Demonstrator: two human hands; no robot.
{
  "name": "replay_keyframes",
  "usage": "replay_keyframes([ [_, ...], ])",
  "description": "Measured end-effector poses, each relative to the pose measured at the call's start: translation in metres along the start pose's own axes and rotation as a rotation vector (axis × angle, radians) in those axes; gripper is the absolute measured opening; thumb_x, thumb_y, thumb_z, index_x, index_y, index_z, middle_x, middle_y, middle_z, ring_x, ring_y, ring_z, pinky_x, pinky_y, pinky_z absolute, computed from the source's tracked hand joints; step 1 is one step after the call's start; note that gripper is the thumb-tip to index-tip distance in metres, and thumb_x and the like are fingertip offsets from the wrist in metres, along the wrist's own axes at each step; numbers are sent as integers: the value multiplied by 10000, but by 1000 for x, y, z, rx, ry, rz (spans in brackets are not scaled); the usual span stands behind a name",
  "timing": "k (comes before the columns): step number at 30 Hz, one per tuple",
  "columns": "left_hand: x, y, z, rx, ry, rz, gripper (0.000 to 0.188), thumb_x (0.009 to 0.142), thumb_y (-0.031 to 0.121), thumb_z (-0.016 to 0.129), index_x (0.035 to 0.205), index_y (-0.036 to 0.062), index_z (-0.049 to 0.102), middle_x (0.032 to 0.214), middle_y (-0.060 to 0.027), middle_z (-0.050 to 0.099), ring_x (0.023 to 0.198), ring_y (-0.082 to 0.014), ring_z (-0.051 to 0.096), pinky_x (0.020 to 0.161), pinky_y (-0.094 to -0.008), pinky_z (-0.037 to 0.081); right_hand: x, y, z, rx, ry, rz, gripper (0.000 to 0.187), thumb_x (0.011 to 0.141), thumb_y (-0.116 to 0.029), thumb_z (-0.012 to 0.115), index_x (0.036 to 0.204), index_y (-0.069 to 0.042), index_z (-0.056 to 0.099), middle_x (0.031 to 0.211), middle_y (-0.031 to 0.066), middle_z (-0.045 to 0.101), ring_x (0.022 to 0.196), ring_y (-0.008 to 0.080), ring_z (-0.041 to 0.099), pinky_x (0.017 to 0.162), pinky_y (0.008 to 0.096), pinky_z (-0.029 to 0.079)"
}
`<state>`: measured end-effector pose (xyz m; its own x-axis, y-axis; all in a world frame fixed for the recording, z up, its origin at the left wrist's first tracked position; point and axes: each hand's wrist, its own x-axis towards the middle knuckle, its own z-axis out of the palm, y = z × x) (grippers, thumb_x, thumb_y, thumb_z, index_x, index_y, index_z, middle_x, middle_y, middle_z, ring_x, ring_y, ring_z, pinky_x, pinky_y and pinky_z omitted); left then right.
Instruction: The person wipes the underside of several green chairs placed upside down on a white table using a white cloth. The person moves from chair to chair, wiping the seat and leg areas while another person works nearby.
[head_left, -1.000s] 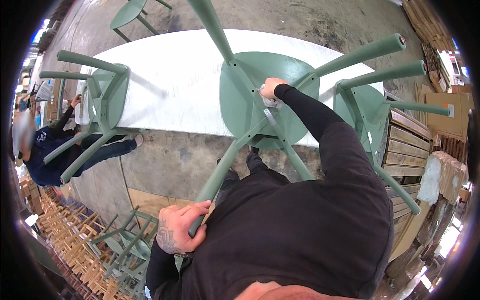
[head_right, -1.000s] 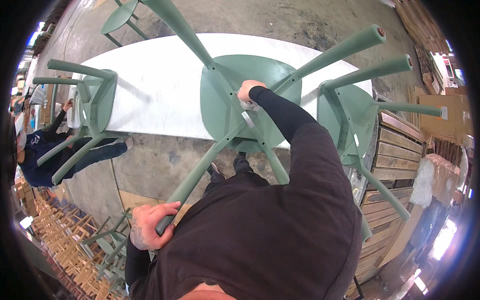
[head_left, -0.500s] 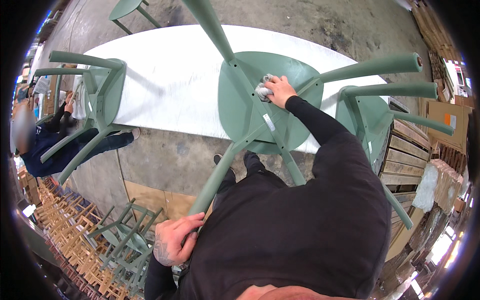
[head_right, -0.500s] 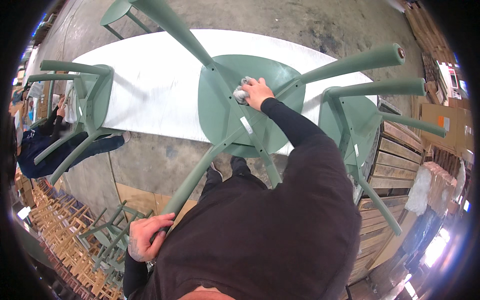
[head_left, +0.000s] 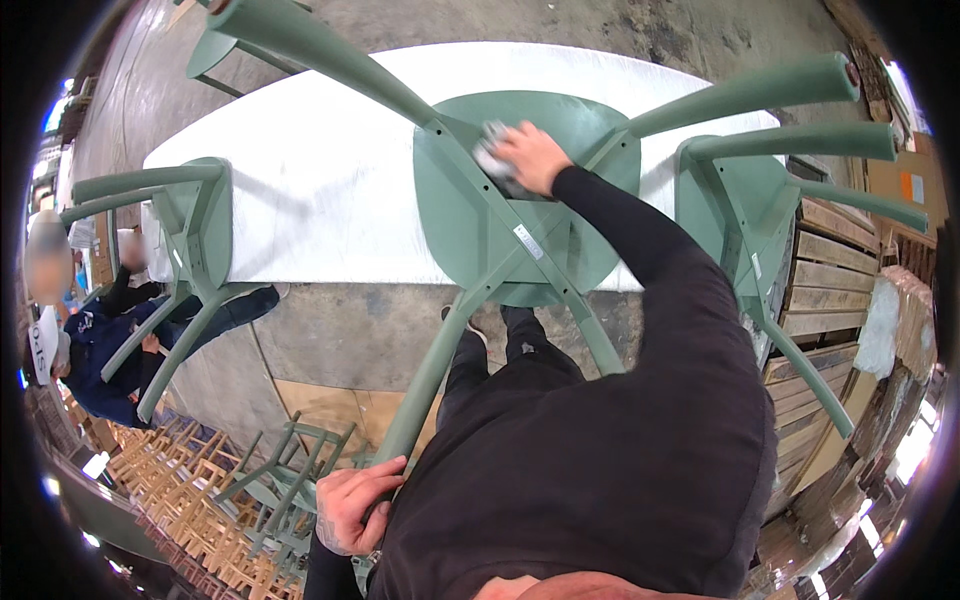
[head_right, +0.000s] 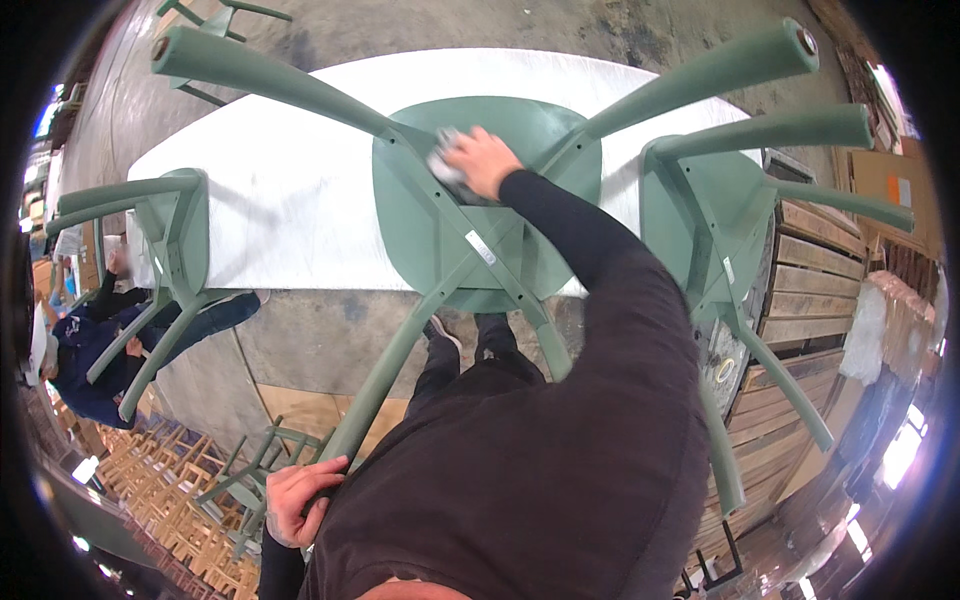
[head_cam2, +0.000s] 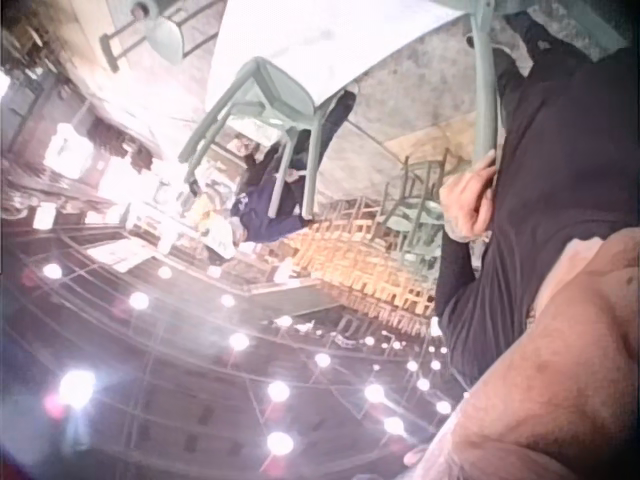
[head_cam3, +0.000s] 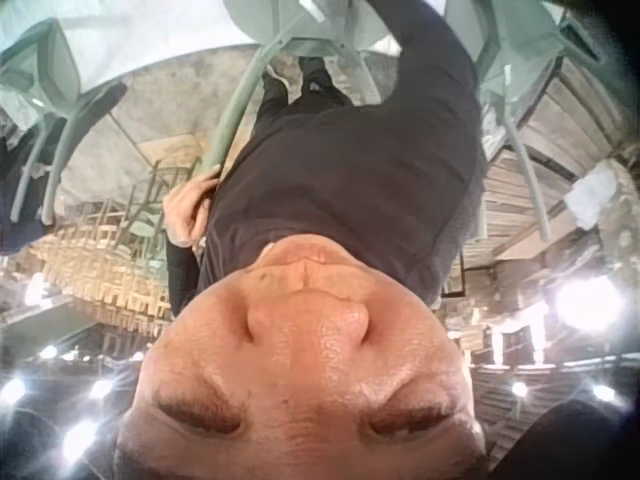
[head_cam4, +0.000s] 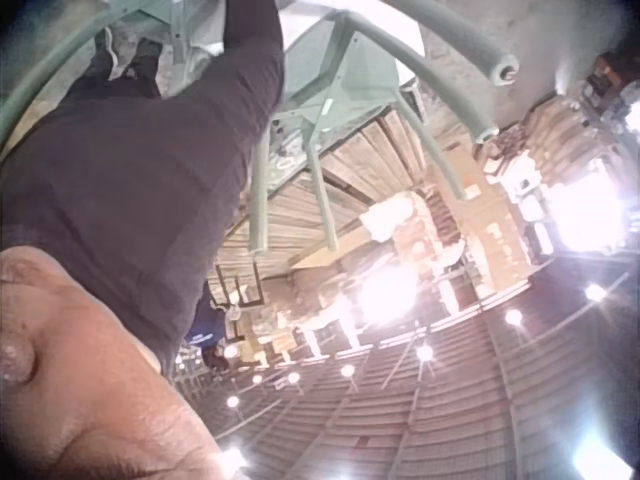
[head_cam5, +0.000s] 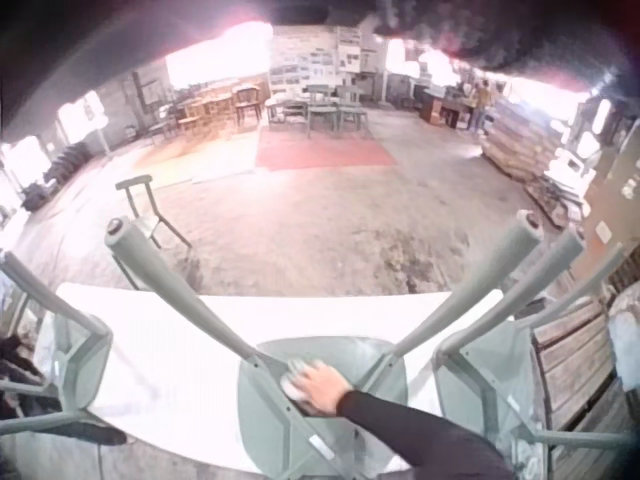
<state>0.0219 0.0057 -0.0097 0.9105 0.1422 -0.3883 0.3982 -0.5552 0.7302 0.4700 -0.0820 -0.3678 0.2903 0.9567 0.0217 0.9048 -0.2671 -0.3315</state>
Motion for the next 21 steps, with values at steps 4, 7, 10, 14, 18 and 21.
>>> replay_keyframes([
  [4, 5, -2, -4, 6, -5, 57, 325, 709, 112, 627, 1007, 37, 730, 1185, -133, 754, 737, -283, 720, 637, -359, 530, -44, 6, -24, 46, -241, 124, 429, 783, -73, 705, 1180, -235, 691, 1239, 52, 606, 1157, 321, 547, 975, 458, 512],
  [7, 2, -2, -5, 6, -2, 54, 331, 705, 112, 623, 1009, 32, 728, 1182, -142, 754, 733, -281, 721, 634, -355, 528, 10, -8, -1, -58, 52, 89, 328, 845, -130, 658, 1158, -224, 685, 1226, 82, 607, 1166, 328, 547, 949, 470, 493],
  [10, 1, -1, -5, -10, -3, 30, 328, 704, 116, 624, 1003, 25, 726, 1174, -148, 756, 724, -284, 719, 640, -357, 529, 79, -20, 11, -84, 324, 234, 364, 803, -108, 686, 1156, -192, 660, 1207, 96, 608, 1133, 322, 559, 943, 460, 489],
  [14, 0, -3, 1, -32, 44, -1, 325, 706, 120, 629, 1001, 25, 725, 1155, -147, 761, 713, -281, 716, 640, -355, 526, 101, -11, -3, -108, 112, 438, 338, 944, -171, 553, 1272, -212, 621, 1248, 117, 615, 1216, 323, 562, 982, 500, 472],
  [18, 2, 2, 3, -21, 39, -29, 314, 712, 125, 637, 1000, 34, 723, 1146, -140, 764, 719, -280, 721, 638, -353, 524, 27, 43, -30, -185, 128, 789, 328, 955, -244, 548, 1260, -156, 628, 1289, 118, 633, 1269, 304, 540, 1065, 530, 395],
  [21, 0, -3, -6, -2, 29, 27, 305, 711, 130, 647, 992, 40, 721, 1141, -134, 766, 721, -279, 722, 634, -353, 525, -2, 82, -49, -331, 115, 929, 320, 963, -240, 542, 1220, -77, 644, 1218, 143, 670, 1178, 328, 602, 1003, 505, 457],
])
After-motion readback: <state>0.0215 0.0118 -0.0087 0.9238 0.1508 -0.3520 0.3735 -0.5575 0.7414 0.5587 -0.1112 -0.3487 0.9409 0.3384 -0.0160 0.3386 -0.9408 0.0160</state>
